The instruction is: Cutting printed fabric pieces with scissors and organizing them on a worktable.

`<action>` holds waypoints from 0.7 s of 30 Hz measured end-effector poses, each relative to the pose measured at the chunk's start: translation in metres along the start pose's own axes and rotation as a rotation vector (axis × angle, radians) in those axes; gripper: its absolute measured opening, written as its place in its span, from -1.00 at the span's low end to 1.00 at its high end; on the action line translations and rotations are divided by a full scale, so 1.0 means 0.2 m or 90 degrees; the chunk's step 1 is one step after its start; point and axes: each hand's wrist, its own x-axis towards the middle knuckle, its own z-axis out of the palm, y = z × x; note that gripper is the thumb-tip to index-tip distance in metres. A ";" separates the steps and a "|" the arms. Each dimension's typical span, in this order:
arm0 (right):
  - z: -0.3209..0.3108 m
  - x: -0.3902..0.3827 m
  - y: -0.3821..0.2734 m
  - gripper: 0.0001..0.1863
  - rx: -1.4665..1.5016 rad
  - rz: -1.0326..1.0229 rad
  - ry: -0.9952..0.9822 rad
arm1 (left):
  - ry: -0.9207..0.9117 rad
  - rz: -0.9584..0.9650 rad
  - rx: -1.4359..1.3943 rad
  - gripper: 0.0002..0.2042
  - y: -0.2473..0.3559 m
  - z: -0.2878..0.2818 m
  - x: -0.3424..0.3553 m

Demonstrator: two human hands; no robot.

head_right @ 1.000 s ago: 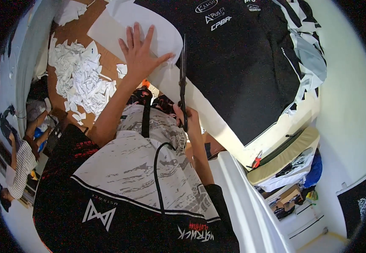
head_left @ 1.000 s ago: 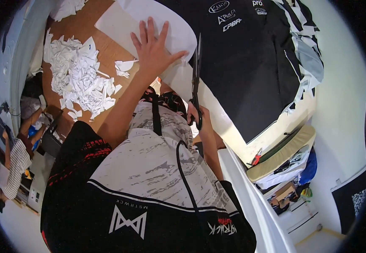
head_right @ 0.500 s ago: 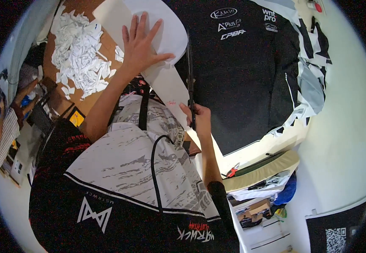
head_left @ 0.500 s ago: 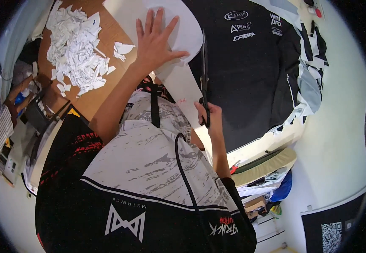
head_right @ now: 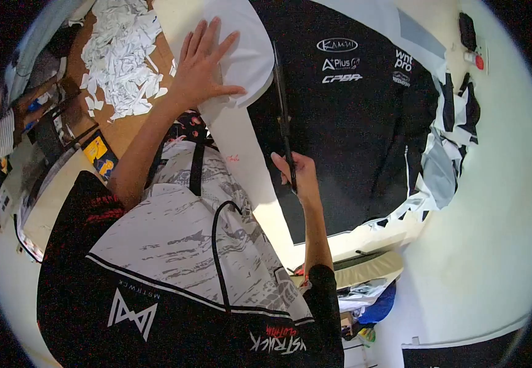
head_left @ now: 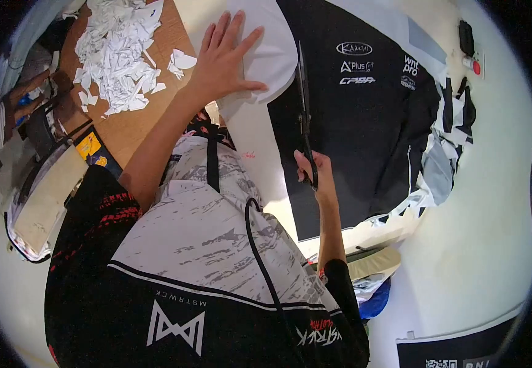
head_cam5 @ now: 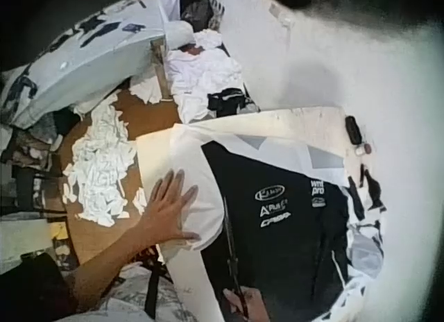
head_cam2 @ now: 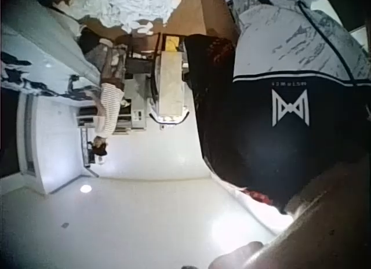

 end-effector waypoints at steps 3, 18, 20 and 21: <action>-0.01 0.02 -0.13 -0.58 -0.054 0.022 0.006 | -0.012 -0.010 0.013 0.13 0.00 -0.02 0.00; -0.19 0.17 -0.34 -0.57 -0.173 0.035 -0.041 | -0.076 -0.028 -0.054 0.15 0.02 -0.06 0.01; -0.22 0.19 -0.34 -0.56 -0.139 0.017 -0.055 | -0.085 -0.034 -0.052 0.15 0.04 -0.07 0.02; -0.21 0.20 -0.36 -0.56 -0.108 0.016 -0.070 | -0.103 -0.049 -0.062 0.15 0.05 -0.08 0.01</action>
